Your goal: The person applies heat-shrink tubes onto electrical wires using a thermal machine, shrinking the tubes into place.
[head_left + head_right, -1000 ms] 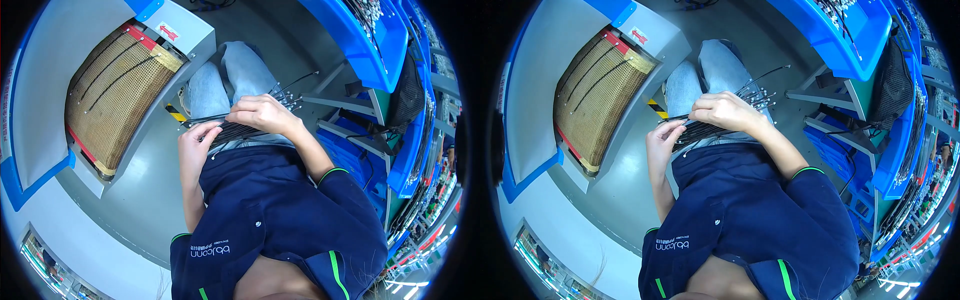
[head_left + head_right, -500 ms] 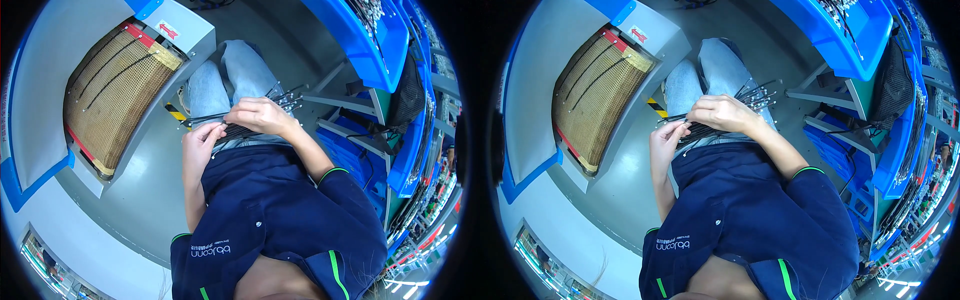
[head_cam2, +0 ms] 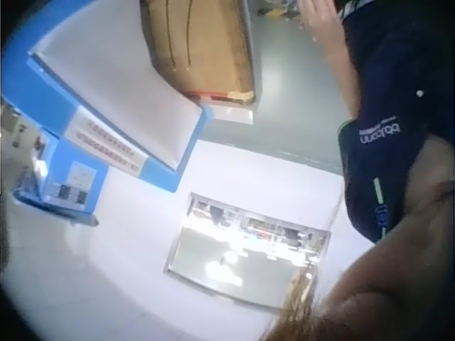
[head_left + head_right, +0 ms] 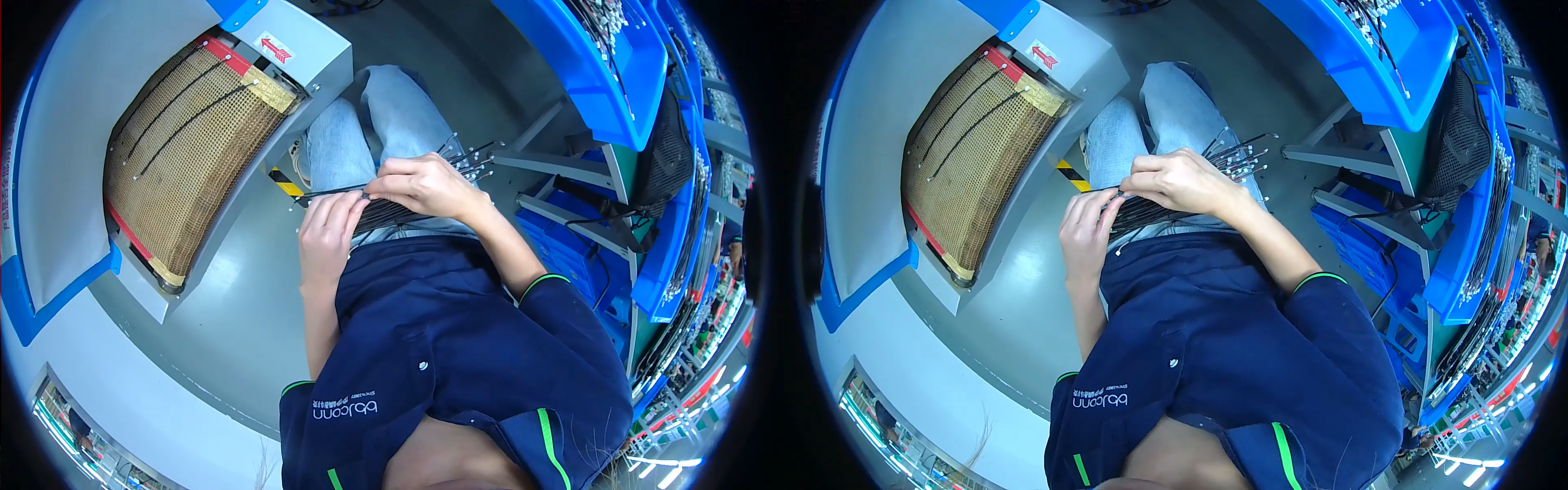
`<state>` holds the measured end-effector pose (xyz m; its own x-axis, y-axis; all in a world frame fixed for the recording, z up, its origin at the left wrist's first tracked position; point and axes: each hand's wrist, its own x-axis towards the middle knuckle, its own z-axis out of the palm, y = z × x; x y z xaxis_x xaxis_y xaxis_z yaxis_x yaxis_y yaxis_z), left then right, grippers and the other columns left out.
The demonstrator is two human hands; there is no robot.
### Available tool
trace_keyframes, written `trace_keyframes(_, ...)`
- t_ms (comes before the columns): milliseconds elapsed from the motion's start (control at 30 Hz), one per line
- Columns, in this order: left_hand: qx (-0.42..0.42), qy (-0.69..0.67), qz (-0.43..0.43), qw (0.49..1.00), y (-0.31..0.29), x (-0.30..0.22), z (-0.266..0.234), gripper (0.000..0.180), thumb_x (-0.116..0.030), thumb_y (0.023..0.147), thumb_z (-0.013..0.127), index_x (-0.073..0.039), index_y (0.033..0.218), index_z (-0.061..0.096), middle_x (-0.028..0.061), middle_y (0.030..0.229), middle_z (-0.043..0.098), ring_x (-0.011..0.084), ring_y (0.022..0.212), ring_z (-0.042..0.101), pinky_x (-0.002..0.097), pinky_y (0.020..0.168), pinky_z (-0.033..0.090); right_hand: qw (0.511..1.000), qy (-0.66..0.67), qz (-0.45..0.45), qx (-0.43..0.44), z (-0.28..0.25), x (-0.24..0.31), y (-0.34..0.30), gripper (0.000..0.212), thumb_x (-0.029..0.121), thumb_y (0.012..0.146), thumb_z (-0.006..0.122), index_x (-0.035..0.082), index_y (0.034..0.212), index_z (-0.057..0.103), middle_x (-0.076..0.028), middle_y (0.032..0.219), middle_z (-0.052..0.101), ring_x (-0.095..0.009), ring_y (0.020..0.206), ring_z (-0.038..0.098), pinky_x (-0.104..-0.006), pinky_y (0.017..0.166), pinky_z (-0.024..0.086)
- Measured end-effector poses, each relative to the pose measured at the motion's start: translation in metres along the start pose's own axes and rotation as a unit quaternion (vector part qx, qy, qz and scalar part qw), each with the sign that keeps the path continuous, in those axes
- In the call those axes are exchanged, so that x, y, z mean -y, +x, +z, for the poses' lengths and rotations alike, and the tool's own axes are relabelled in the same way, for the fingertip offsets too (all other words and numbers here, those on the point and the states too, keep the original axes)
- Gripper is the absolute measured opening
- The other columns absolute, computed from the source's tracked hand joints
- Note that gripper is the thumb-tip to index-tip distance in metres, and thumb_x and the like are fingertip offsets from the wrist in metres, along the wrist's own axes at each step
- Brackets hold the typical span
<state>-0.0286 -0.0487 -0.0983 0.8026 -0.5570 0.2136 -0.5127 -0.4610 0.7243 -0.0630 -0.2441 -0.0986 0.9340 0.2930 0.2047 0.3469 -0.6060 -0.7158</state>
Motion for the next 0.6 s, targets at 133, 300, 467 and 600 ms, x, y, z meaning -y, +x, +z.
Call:
trace_keyframes(133, -0.009, -0.006, 0.012, 1.000, -0.0013, 0.0028, 0.0014, 0.012, -0.006, 0.077, 0.069, -0.001, 0.088, 0.065, 0.0079, 0.082, 0.064, 0.0233, 0.076, 0.060, 0.0344, 0.068, 0.049, 1.000, 0.006, 0.007, 0.001, 0.0024, 0.0002, -0.0005, 0.014, 0.015, 0.079, 0.067, 0.008, 0.091, 0.066, -0.002, 0.079, 0.059, -0.019, 0.067, 0.062, -0.0308, 0.054, 0.050)
trace_keyframes(300, -0.005, 0.004, 0.025, 1.000, 0.0019, 0.0034, -0.0016, 0.012, -0.006, 0.076, 0.070, -0.001, 0.086, 0.065, 0.0081, 0.082, 0.064, 0.0236, 0.076, 0.060, 0.0344, 0.068, 0.049, 1.000, 0.002, 0.019, -0.006, 0.0036, 0.0024, 0.0012, 0.013, 0.015, 0.080, 0.068, 0.009, 0.091, 0.066, -0.003, 0.078, 0.059, -0.019, 0.067, 0.063, -0.0312, 0.055, 0.051)
trace_keyframes(467, 0.003, -0.054, -0.020, 0.998, -0.0003, 0.0008, -0.0030, 0.013, -0.006, 0.076, 0.071, -0.002, 0.086, 0.064, 0.0076, 0.081, 0.064, 0.0233, 0.075, 0.060, 0.0338, 0.067, 0.049, 0.999, 0.026, -0.016, -0.026, 0.0011, -0.0001, 0.0014, 0.014, 0.016, 0.079, 0.068, 0.009, 0.091, 0.066, -0.002, 0.079, 0.060, -0.018, 0.069, 0.063, -0.0311, 0.054, 0.050)
trace_keyframes(600, 0.005, -0.085, -0.069, 0.994, -0.0016, -0.0013, -0.0049, 0.017, -0.003, 0.074, 0.072, -0.003, 0.090, 0.064, 0.0072, 0.081, 0.065, 0.0225, 0.075, 0.061, 0.0328, 0.067, 0.049, 1.000, 0.010, -0.007, -0.024, 0.0026, 0.0017, 0.0002, 0.013, 0.018, 0.079, 0.068, 0.010, 0.090, 0.067, -0.002, 0.079, 0.060, -0.018, 0.067, 0.063, -0.0308, 0.052, 0.049)
